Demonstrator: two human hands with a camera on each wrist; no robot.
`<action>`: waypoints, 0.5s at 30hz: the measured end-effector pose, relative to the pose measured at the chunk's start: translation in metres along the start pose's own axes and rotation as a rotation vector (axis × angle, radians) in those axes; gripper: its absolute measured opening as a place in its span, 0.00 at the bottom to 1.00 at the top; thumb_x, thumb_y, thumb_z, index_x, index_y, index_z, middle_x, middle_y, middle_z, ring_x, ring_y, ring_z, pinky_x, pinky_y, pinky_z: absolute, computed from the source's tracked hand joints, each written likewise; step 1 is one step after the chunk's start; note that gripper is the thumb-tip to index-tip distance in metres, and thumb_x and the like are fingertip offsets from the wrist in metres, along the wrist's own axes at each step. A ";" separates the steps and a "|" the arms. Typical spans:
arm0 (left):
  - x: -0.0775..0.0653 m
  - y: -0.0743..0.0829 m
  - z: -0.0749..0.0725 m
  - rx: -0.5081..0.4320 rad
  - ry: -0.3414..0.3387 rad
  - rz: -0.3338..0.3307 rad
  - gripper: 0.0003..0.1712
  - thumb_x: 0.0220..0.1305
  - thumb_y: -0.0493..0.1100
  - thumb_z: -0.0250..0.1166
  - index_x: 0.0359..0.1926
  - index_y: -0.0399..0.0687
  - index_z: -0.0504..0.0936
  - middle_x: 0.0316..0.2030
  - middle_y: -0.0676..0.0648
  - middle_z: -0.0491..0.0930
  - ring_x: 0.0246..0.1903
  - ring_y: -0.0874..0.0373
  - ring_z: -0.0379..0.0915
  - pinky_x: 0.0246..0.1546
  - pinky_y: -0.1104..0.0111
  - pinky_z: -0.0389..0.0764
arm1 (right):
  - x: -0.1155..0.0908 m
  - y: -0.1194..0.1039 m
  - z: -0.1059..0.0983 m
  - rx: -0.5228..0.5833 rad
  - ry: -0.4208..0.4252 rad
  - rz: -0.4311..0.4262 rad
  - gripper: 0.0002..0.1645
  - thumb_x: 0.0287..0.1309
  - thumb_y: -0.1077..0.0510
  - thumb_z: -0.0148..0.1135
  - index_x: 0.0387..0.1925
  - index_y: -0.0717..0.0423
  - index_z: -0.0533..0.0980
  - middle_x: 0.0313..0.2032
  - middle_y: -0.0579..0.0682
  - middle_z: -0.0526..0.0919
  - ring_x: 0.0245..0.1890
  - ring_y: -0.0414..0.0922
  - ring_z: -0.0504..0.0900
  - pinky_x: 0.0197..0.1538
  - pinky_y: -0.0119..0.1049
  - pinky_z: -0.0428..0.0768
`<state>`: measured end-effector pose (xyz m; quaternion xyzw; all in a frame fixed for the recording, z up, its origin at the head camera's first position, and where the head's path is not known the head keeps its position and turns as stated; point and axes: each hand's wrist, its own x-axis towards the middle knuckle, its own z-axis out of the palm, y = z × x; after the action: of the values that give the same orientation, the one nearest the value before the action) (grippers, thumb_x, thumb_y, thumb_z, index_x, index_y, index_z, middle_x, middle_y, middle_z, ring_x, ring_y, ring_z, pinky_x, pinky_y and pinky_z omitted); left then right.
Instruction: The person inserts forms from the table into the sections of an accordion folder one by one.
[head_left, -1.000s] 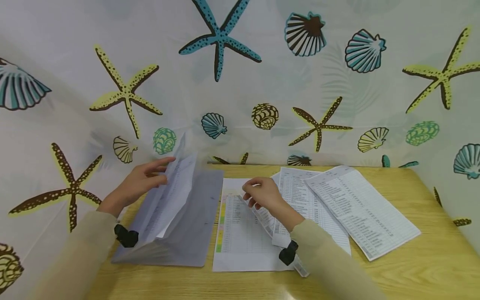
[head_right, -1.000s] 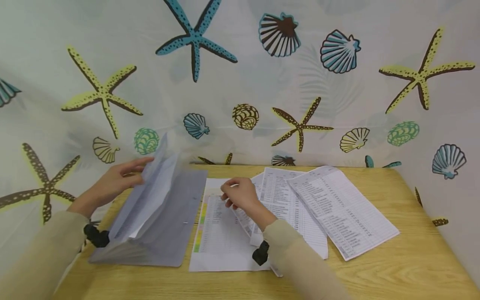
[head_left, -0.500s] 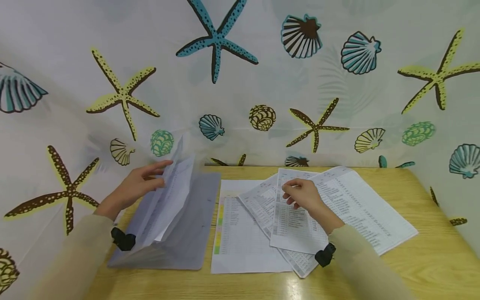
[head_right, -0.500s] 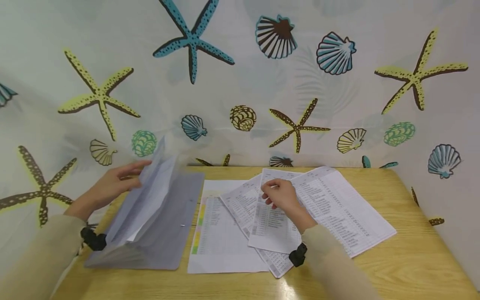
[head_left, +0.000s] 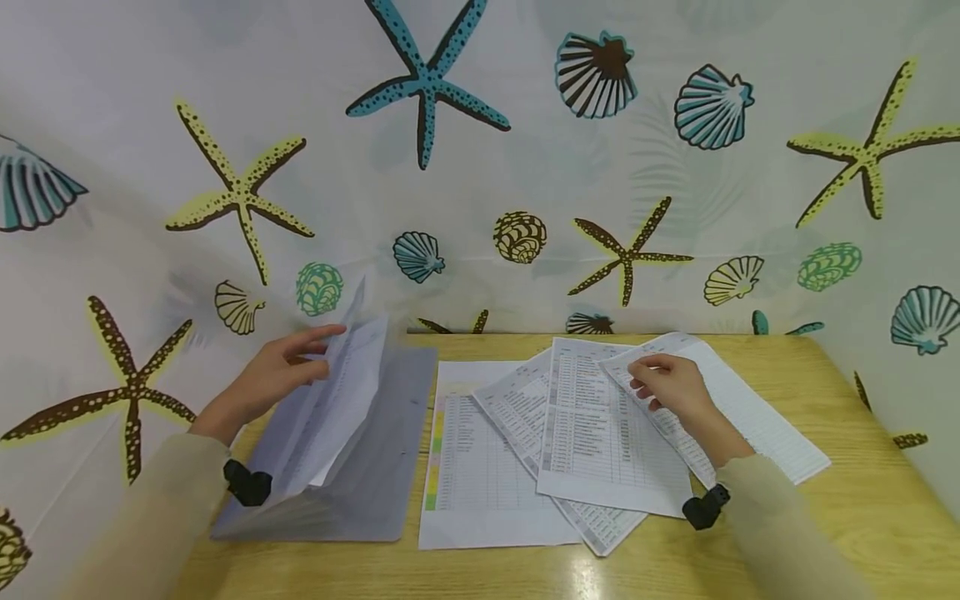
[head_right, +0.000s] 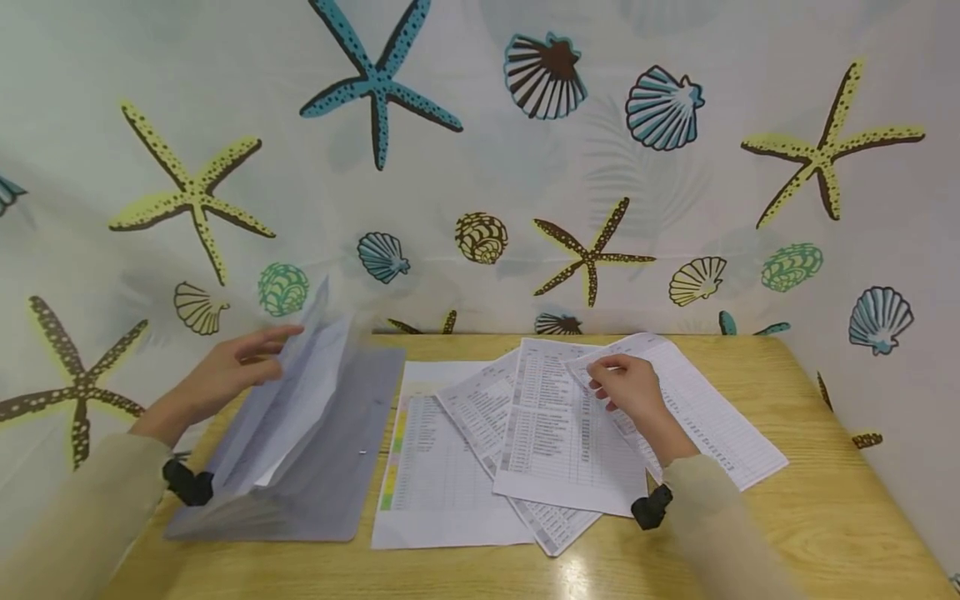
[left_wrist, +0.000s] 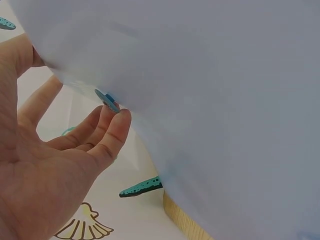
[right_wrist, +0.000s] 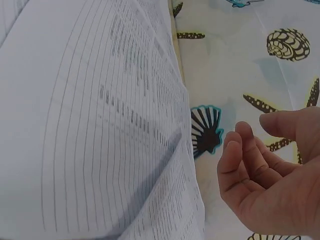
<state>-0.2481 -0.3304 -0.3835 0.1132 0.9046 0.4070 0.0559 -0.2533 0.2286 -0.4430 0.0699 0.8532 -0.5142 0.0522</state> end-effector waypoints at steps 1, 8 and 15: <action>0.000 -0.001 0.000 -0.003 0.001 0.000 0.36 0.74 0.43 0.61 0.80 0.53 0.65 0.75 0.29 0.65 0.68 0.30 0.71 0.57 0.53 0.80 | -0.001 0.003 -0.005 -0.013 0.011 0.005 0.30 0.75 0.48 0.59 0.65 0.67 0.75 0.45 0.60 0.90 0.35 0.40 0.87 0.35 0.33 0.83; 0.000 -0.004 0.001 -0.016 0.002 0.001 0.36 0.74 0.41 0.59 0.80 0.53 0.65 0.76 0.29 0.64 0.68 0.31 0.70 0.54 0.60 0.79 | -0.009 0.032 -0.039 -0.050 0.064 0.061 0.33 0.77 0.46 0.56 0.67 0.70 0.72 0.48 0.61 0.89 0.36 0.40 0.85 0.37 0.33 0.84; 0.002 -0.002 0.002 -0.006 0.011 -0.009 0.34 0.74 0.43 0.57 0.79 0.56 0.68 0.78 0.37 0.65 0.60 0.41 0.75 0.49 0.62 0.76 | -0.017 0.064 -0.071 -0.035 0.093 0.123 0.37 0.77 0.43 0.56 0.68 0.71 0.70 0.42 0.51 0.90 0.35 0.36 0.83 0.37 0.32 0.85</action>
<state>-0.2496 -0.3295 -0.3866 0.1068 0.9042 0.4102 0.0529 -0.2264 0.3193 -0.4628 0.1449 0.8576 -0.4914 0.0453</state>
